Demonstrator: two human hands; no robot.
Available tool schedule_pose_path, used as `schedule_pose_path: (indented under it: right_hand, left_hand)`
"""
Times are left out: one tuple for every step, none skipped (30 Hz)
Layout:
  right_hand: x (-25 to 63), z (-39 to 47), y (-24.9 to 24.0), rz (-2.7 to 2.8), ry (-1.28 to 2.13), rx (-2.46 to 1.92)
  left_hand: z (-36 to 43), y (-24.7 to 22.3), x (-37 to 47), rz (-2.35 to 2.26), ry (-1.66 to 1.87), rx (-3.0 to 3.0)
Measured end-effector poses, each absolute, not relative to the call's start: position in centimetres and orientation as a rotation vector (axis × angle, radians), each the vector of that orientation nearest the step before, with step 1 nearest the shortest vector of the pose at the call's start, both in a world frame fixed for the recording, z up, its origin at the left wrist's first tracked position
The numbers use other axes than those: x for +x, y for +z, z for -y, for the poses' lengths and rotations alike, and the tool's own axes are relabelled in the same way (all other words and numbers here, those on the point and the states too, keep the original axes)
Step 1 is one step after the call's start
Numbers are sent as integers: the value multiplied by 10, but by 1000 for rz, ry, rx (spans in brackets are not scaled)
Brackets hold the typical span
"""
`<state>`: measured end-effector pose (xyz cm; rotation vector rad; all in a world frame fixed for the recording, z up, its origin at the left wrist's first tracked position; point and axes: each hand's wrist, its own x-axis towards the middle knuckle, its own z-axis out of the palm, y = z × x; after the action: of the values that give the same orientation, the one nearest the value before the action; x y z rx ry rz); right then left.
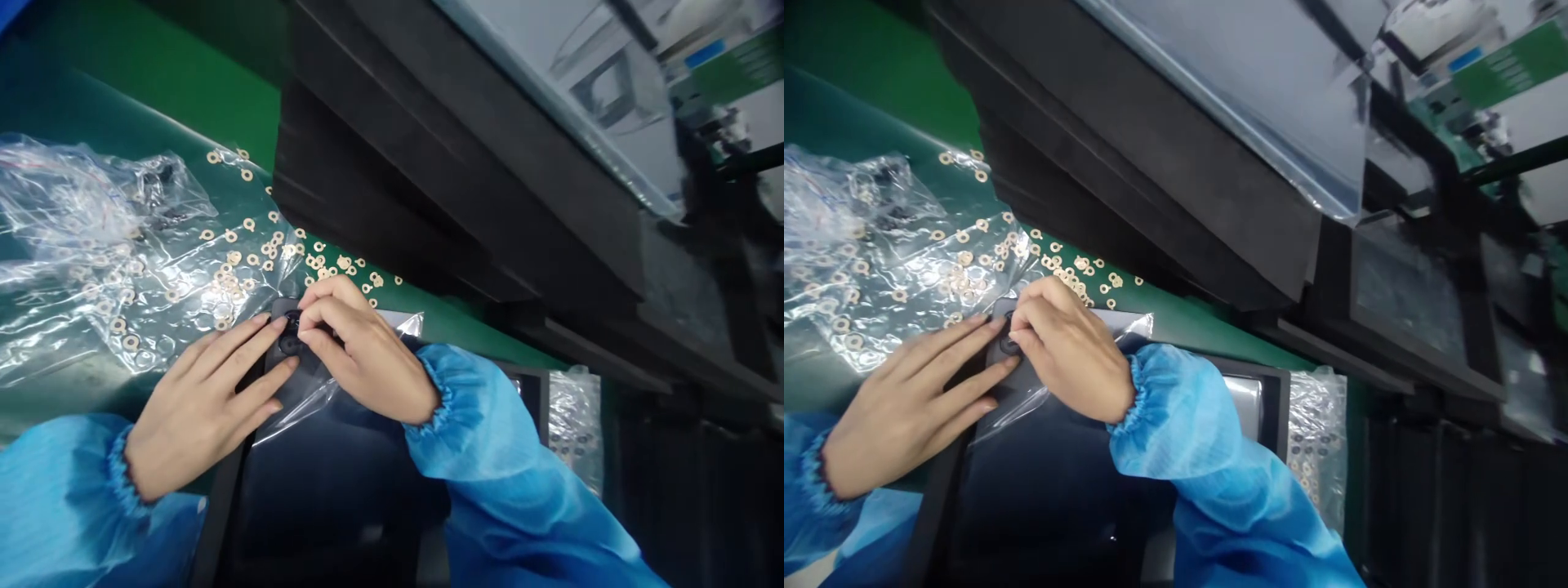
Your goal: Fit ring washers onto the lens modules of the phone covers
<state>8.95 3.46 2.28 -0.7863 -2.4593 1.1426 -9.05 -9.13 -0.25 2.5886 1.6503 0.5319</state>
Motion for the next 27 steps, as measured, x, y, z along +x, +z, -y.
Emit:
schedule_pose_path:
  right_hand:
    - [89, -34, 23, 2481, 1127, -789]
    - [88, -34, 23, 2500, 1110, -797]
    - [88, -34, 24, 2518, 1094, -809]
    - [88, -34, 24, 2534, 1078, -821]
    - [87, -34, 24, 2548, 1063, -832]
    - [87, -33, 24, 2560, 1048, -840]
    - [87, -33, 24, 2570, 1033, -841]
    - [86, -32, 24, 2577, 1016, -837]
    - [86, -32, 24, 2584, 996, -829]
    - [85, -31, 24, 2592, 974, -821]
    - [85, -30, 23, 2601, 949, -814]
    - [84, -29, 23, 2610, 921, -811]
    - [83, -28, 22, 2619, 892, -811]
    - [83, -27, 22, 2628, 863, -811]
    - [83, -26, 21, 2635, 836, -809]
    - [82, -25, 20, 2640, 811, -806]
    - [82, -24, 19, 2642, 787, -803]
    - [81, -23, 19, 2646, 764, -802]
    - [81, -22, 18, 2652, 743, -805]
    - [80, -21, 18, 2656, 723, -811]
    - [80, -20, 17, 2658, 706, -816]
    - [80, -19, 17, 2654, 695, -823]
    - [80, -19, 17, 2642, 694, -826]
    - [81, -19, 17, 2627, 706, -829]
    - [83, -19, 18, 2606, 726, -827]
    - [85, -19, 18, 2584, 746, -821]
    - [89, -19, 20, 2572, 758, -814]
  left_hand:
    - [92, -4, -90, -1654, 519, 2595]
    - [93, -5, -90, -1659, 514, 2596]
    - [93, -5, -91, -1662, 510, 2595]
    - [93, -6, -91, -1670, 507, 2588]
    - [93, -6, -92, -1679, 503, 2577]
    - [93, -6, -92, -1682, 499, 2568]
    - [93, -6, -91, -1683, 497, 2561]
    - [93, -6, -91, -1683, 497, 2558]
    - [93, -6, -91, -1685, 501, 2556]
    - [93, -6, -90, -1686, 504, 2555]
    - [93, -6, -90, -1688, 507, 2556]
    - [93, -6, -90, -1690, 509, 2556]
    - [93, -7, -90, -1692, 510, 2556]
    - [93, -7, -89, -1692, 512, 2557]
    - [92, -7, -89, -1691, 514, 2558]
    - [92, -7, -89, -1689, 518, 2559]
    - [92, -7, -89, -1688, 523, 2560]
    - [92, -7, -89, -1688, 525, 2560]
    - [92, -7, -89, -1691, 527, 2558]
    - [92, -7, -89, -1695, 529, 2556]
    - [92, -7, -89, -1699, 529, 2554]
    - [92, -7, -89, -1702, 527, 2553]
    - [92, -6, -89, -1702, 522, 2552]
    - [92, -6, -88, -1700, 519, 2552]
    - [92, -6, -88, -1697, 518, 2552]
    - [92, -6, -88, -1697, 517, 2549]
    - [92, -6, -88, -1698, 517, 2544]
